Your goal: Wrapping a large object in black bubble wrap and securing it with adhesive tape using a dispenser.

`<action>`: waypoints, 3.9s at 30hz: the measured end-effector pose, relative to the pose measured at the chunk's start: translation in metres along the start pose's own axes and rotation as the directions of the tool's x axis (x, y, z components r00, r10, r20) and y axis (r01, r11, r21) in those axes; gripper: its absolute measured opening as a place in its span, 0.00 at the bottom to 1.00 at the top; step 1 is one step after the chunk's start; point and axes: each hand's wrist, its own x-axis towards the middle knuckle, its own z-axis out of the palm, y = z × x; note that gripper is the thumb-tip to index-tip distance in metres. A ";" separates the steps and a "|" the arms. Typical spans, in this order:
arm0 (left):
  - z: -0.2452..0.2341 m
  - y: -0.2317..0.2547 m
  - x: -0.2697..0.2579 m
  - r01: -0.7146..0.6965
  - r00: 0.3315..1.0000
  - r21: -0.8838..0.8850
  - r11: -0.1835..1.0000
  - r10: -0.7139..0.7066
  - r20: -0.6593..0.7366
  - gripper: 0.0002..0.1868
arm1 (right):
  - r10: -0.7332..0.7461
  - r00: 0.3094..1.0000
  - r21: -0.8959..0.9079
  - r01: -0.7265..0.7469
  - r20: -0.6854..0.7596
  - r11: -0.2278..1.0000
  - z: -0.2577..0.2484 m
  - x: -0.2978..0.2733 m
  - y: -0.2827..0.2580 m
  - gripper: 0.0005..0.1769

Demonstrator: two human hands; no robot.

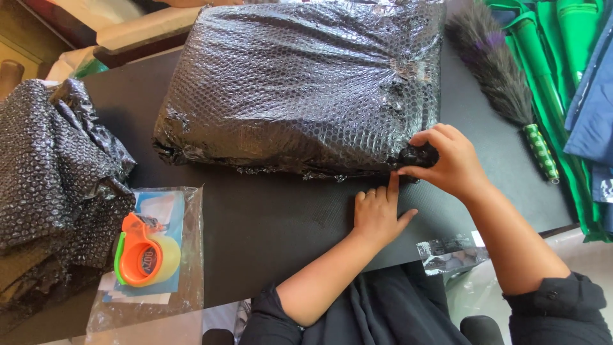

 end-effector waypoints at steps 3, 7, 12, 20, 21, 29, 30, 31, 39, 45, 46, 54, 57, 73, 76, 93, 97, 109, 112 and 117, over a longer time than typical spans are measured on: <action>0.004 -0.002 -0.004 -0.003 1.000 -0.017 1.000 0.004 0.016 0.54 | -0.020 0.999 -0.061 0.017 -0.040 0.998 0.013 -0.013 0.022 0.23; -0.009 -0.002 0.000 -0.021 1.000 -0.021 1.000 0.021 -0.008 0.52 | -0.055 0.997 -0.190 0.046 -0.046 0.981 0.012 -0.013 0.016 0.22; -0.020 0.000 0.002 -0.055 0.991 -0.005 0.998 0.054 -0.118 0.43 | -0.085 0.993 -0.202 0.099 0.080 0.974 0.005 -0.014 0.009 0.38; -0.022 -0.002 0.004 -0.059 0.979 -0.062 0.996 0.045 -0.197 0.38 | -0.123 0.991 -0.310 0.136 0.062 0.941 0.017 -0.020 0.009 0.46; -0.022 -0.003 0.004 -0.048 0.977 -0.092 0.995 0.028 -0.211 0.37 | -0.137 0.989 -0.376 0.145 0.047 0.915 0.023 -0.023 0.012 0.48; -0.038 -0.005 0.012 0.106 0.992 -0.108 0.989 -0.112 -0.059 0.43 | -0.124 0.992 -0.255 0.127 0.029 0.959 0.023 -0.022 0.014 0.42; -0.035 -0.006 0.010 0.215 0.965 -0.089 0.973 -0.198 0.170 0.46 | -0.069 0.995 -0.228 0.083 0.068 0.970 0.024 -0.026 0.016 0.41; -0.041 -0.008 0.009 0.225 0.964 -0.080 0.971 -0.210 0.166 0.46 | -0.080 0.994 -0.220 0.095 0.074 0.971 0.027 -0.028 0.012 0.41; -0.128 -0.026 0.018 0.213 0.972 -0.355 0.911 -0.235 -0.020 0.22 | 0.089 0.996 -0.249 -0.089 -0.011 0.964 0.042 -0.043 -0.067 0.24; -0.179 -0.054 -0.052 0.264 0.935 -0.289 0.920 -0.318 -0.157 0.42 | -0.248 0.925 0.233 0.184 0.288 0.955 0.053 -0.065 -0.173 0.29; -0.188 -0.053 -0.055 0.253 0.938 -0.293 0.922 -0.308 -0.157 0.42 | -0.243 0.929 0.225 0.182 0.280 0.957 0.038 -0.047 -0.175 0.29; -0.188 -0.068 -0.068 0.283 0.959 -0.030 0.959 -0.283 0.026 0.65 | 0.217 0.976 -0.226 -0.212 -0.005 0.951 -0.006 0.080 0.001 0.42; -0.198 -0.071 -0.057 0.259 0.964 -0.147 0.955 -0.247 0.099 0.55 | 0.566 0.770 -0.206 -0.527 0.296 0.824 0.002 0.080 0.047 0.44; -0.269 -0.157 -0.003 -0.057 0.952 0.255 0.965 -0.025 0.305 0.65 | 0.696 0.623 -0.392 -0.577 0.355 0.717 0.032 -0.021 -0.124 0.28; -0.234 -0.166 0.000 -0.150 0.965 0.175 0.973 0.105 0.239 0.66 | 0.624 0.717 -0.500 -0.435 0.310 0.749 0.035 -0.030 -0.118 0.32; -0.216 -0.217 -0.001 -0.194 0.952 0.242 0.951 0.122 0.282 0.66 | 0.637 0.643 -0.292 -0.568 0.426 0.769 0.042 -0.025 -0.158 0.31; -0.276 -0.291 -0.011 -0.151 0.942 0.422 0.894 0.002 0.335 0.78 | 0.400 0.604 -0.115 -0.454 0.689 0.883 0.081 -0.047 -0.202 0.33; -0.264 -0.170 -0.054 0.660 0.738 -0.011 0.751 -0.647 0.191 0.63 | 0.105 0.969 0.381 -0.187 0.226 0.905 0.050 0.078 -0.061 0.12; -0.259 -0.179 -0.056 0.748 0.656 -0.020 0.664 -0.734 0.173 0.62 | 0.372 0.927 0.277 -0.346 -0.044 0.896 0.046 0.116 0.008 0.13; -0.264 -0.233 -0.076 0.780 0.615 0.075 0.621 -0.783 0.094 0.64 | 0.478 0.864 0.024 -0.481 -0.157 0.876 0.045 0.153 0.075 0.34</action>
